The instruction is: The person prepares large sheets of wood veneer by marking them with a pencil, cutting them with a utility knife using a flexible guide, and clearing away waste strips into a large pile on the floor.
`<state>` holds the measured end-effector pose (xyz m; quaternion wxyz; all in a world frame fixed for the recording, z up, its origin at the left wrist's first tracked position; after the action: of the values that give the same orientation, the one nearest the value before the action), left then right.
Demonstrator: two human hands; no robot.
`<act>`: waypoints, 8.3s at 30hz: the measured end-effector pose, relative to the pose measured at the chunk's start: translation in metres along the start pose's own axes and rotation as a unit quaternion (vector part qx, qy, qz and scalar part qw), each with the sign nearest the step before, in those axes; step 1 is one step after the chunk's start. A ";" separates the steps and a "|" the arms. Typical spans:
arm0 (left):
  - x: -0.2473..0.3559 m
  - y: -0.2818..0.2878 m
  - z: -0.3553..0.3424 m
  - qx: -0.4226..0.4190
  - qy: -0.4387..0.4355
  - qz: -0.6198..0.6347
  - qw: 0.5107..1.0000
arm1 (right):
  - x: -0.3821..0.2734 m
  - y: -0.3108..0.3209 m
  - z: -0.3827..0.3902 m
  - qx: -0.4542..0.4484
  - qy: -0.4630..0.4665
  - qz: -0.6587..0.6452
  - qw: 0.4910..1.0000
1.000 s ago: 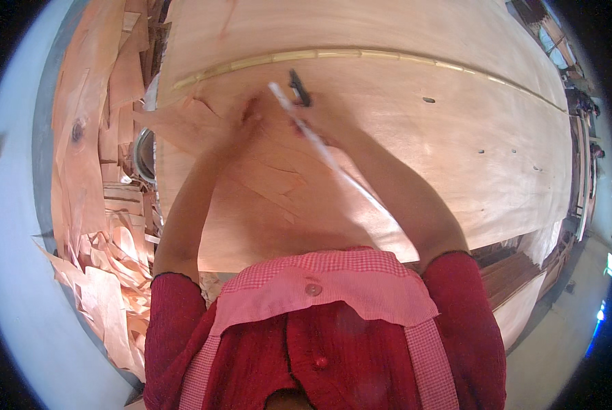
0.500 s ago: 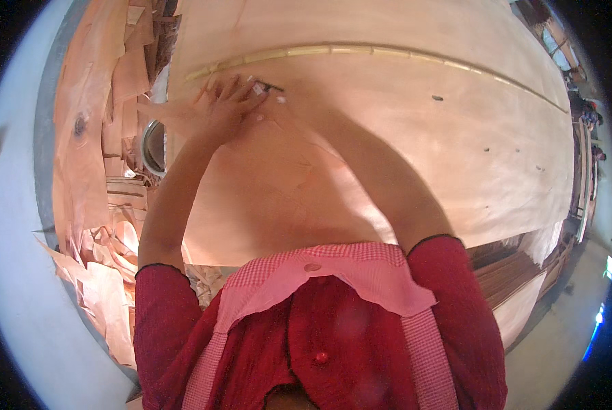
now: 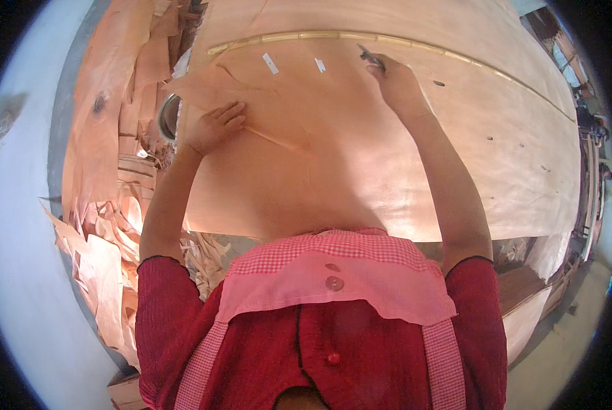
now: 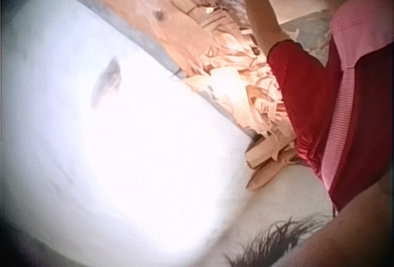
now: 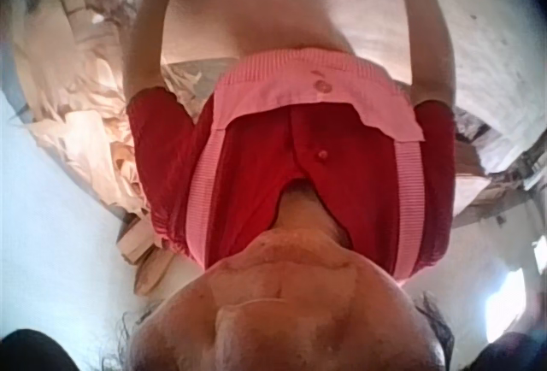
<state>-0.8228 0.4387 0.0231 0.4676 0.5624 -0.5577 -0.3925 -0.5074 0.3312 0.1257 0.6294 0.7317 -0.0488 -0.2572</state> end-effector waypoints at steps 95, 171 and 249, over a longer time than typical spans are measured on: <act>-0.041 0.012 0.012 0.185 0.318 0.102 0.924 | -0.144 -0.162 -0.028 -0.145 0.051 0.146 0.977; -0.042 -0.018 0.006 0.193 0.161 0.304 0.919 | -0.181 -0.149 0.086 -0.064 -0.238 -0.070 0.967; -0.018 -0.054 -0.194 0.127 0.286 -0.044 0.949 | 0.105 0.006 0.458 0.009 -0.382 -0.674 0.633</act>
<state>-0.6233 0.4707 0.0188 0.5142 0.7296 -0.4210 -0.1613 -0.6159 -0.1223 0.0641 0.1997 0.4032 0.2194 -0.8657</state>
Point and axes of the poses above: each hand's wrist, its own z-axis away from the middle knuckle, its own y-axis out of the back of the hand, x = y × z, the point moved 7 cm from there along -z, towards the middle knuckle, and after that the axes turned 10 degrees about z, right-handed, at the moved point
